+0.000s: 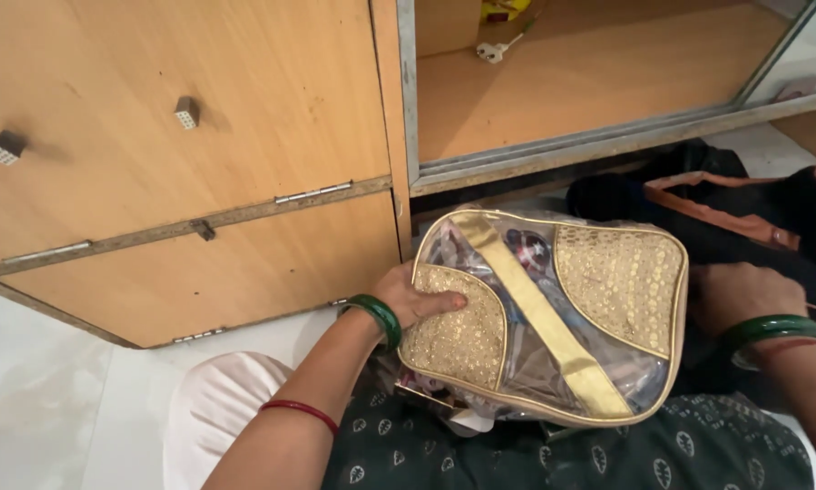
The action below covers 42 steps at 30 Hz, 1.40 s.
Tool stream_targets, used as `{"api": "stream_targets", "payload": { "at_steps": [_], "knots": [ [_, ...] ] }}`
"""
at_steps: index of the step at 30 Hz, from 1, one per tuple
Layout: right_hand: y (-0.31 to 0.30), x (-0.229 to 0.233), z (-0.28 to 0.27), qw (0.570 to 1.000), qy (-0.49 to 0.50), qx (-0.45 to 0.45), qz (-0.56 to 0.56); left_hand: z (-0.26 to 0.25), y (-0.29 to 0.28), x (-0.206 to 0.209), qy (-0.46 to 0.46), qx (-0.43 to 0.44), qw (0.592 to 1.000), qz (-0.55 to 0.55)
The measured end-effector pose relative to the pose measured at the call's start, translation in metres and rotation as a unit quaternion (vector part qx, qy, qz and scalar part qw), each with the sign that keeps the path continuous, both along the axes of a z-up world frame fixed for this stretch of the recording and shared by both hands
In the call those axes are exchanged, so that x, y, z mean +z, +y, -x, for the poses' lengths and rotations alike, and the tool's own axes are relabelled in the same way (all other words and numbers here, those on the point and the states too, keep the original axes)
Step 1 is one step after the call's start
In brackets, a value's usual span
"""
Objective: The person removes items from a wooden cabinet, including a makeup palette, a cosmetic bag, and other small items, then places them into a larger bag on the floor. The person continues to sort and pack items from the cabinet into the bag.
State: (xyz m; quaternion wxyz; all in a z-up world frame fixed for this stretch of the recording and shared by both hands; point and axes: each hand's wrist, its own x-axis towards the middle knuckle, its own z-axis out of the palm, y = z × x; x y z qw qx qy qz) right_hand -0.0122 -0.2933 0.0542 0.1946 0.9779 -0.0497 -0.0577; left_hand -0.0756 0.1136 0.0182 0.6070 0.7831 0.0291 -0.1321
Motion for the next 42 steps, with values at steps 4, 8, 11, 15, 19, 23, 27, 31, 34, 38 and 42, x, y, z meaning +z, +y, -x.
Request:
{"api": "stream_targets", "payload": {
  "at_steps": [4, 8, 11, 15, 19, 23, 27, 31, 34, 38, 42],
  "knots": [
    [-0.034, -0.02, -0.031, 0.998, -0.037, -0.012, 0.042, 0.007, 0.0, 0.002, -0.004, 0.008, 1.0, -0.022],
    [-0.108, -0.057, -0.081, 0.991, -0.062, 0.053, 0.11, 0.015, 0.001, 0.012, -0.016, 0.001, 0.997, -0.075],
    [-0.128, -0.076, -0.086, 0.992, -0.081, 0.055, 0.081, 0.022, 0.0, 0.014, 0.0, 0.012, 0.993, -0.12],
    [-0.1, -0.071, -0.058, 0.989, -0.094, 0.052, 0.101, 0.029, -0.002, 0.012, -0.048, 0.031, 0.993, -0.107],
    [-0.048, -0.029, -0.029, 0.996, -0.069, -0.036, 0.038, 0.025, -0.004, 0.012, -0.012, 0.028, 0.998, -0.063],
    [-0.024, -0.016, -0.003, 0.995, -0.103, 0.01, 0.014, 0.021, -0.001, 0.017, 0.01, 0.023, 0.993, -0.118],
    [-0.042, -0.027, 0.002, 0.995, -0.054, 0.042, -0.066, 0.016, -0.004, 0.018, 0.006, 0.012, 0.998, -0.069],
    [-0.043, -0.034, 0.003, 0.982, 0.13, -0.032, -0.136, 0.02, -0.015, 0.017, -0.09, 0.035, 0.993, -0.073],
    [-0.033, -0.018, 0.0, 0.982, 0.115, 0.061, -0.139, 0.023, -0.02, 0.024, -0.117, 0.043, 0.974, -0.189],
    [-0.021, -0.003, -0.003, 0.997, 0.021, 0.036, -0.058, 0.027, -0.025, 0.037, -0.108, 0.025, 0.908, -0.405],
    [-0.02, -0.003, -0.007, 0.998, 0.037, 0.031, -0.028, 0.037, -0.052, 0.047, -0.411, -0.068, 0.798, -0.435]
  ]
}}
